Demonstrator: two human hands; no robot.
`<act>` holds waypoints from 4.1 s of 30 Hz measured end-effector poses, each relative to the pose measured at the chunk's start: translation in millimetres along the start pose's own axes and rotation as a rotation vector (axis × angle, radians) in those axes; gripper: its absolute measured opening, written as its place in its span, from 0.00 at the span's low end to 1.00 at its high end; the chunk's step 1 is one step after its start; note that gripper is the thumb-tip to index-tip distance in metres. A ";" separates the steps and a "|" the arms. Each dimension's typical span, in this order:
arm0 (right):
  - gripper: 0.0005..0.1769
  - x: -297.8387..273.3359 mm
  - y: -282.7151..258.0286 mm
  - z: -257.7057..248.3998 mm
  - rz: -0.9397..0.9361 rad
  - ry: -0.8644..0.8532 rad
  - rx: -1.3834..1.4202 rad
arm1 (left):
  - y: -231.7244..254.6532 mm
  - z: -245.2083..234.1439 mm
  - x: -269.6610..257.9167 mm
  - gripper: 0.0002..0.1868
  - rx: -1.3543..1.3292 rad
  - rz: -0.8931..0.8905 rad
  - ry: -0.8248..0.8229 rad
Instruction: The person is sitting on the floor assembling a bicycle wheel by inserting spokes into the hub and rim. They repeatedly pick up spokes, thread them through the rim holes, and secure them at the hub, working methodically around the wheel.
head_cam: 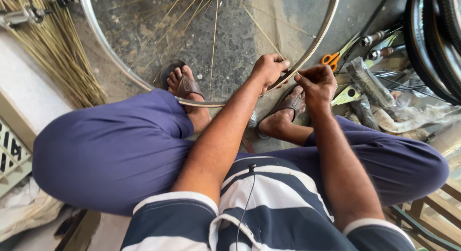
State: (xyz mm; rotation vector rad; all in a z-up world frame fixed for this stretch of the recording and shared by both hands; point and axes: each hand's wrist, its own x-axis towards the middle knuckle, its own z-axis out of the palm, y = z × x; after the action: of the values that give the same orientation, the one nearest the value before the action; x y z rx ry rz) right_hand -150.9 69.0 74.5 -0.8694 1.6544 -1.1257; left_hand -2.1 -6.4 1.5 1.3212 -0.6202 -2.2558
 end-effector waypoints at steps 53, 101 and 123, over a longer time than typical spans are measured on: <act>0.10 3.9 -4.1 21.8 0.137 0.009 0.070 | 2.8 -8.3 -5.1 0.09 0.073 -0.012 -0.044; 0.09 12.1 30.7 12.0 0.038 -0.115 -0.062 | 39.2 -0.9 -25.8 0.23 1.111 0.395 0.276; 0.34 -3.9 -3.9 40.2 0.180 -0.187 -0.241 | 79.3 -8.6 -0.7 0.14 1.593 0.298 -0.267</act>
State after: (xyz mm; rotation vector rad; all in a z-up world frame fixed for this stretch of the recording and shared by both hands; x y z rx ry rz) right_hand -111.4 59.6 73.1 -0.9270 1.6951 -0.7101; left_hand 18.0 -70.5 44.5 1.2111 -2.7783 -1.4309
